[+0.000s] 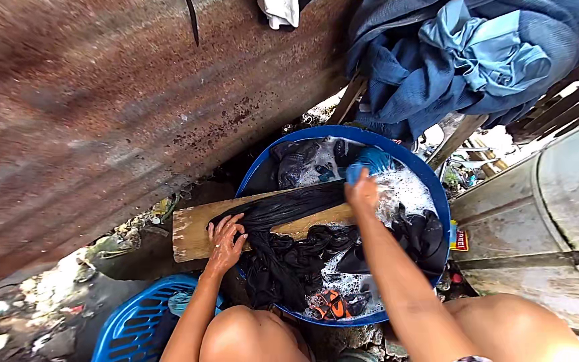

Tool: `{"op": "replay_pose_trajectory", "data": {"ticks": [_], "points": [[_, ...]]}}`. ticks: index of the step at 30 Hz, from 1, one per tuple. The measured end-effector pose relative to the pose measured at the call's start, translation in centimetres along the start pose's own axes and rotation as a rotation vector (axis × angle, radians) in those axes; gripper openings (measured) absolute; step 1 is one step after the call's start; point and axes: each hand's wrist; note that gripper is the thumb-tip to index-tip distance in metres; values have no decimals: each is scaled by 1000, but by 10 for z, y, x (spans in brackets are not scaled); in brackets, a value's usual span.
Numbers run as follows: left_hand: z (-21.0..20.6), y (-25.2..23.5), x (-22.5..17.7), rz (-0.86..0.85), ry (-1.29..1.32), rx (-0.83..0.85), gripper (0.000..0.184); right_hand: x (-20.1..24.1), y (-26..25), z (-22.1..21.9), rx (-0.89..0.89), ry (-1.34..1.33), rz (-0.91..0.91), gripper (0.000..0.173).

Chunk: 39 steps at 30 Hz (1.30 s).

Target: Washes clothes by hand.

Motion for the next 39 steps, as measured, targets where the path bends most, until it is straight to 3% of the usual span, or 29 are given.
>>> {"op": "replay_pose_trajectory", "data": {"ticks": [4,6,8,12,15,17,19,22,24,27,30,33,37,39], "points": [[0,-3,-1,11,-10,-10,27,108,139,-47,260,-208,320,69],[4,0,2,12,0,-1,30,120,162,-51,398,-212,505,66],[5,2,6,5,7,0,30,87,122,-39,343,-122,524,67],[3,-1,4,4,9,-9,30,-28,0,16,93,75,200,71],[1,-1,3,5,10,-5,28,-69,-39,45,168,90,71,77],[4,-6,3,25,22,19,26,-73,-37,57,285,-70,197,74],[15,-12,-6,93,42,126,22,-59,5,89,628,-183,319,65],[44,-32,-40,177,65,355,21,-66,69,96,1047,116,618,55],[63,-42,-71,129,165,397,16,-79,92,72,1068,381,770,58],[81,-42,-89,95,264,488,10,-87,99,36,967,517,753,63],[74,-35,-78,138,3,635,19,-82,109,15,854,557,629,58],[55,-25,-55,200,-95,615,21,-79,110,11,856,540,570,50],[46,-13,-42,197,44,513,17,-63,74,56,1183,225,447,54],[43,-9,-40,209,71,473,16,-54,51,73,1166,-140,383,49]]}}
Point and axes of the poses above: each hand's wrist, its own y-axis away from the middle knuckle, its own z-axis out of the back of the hand, x = y × z, and after that the axes turned 14 degrees about -x, right-handed
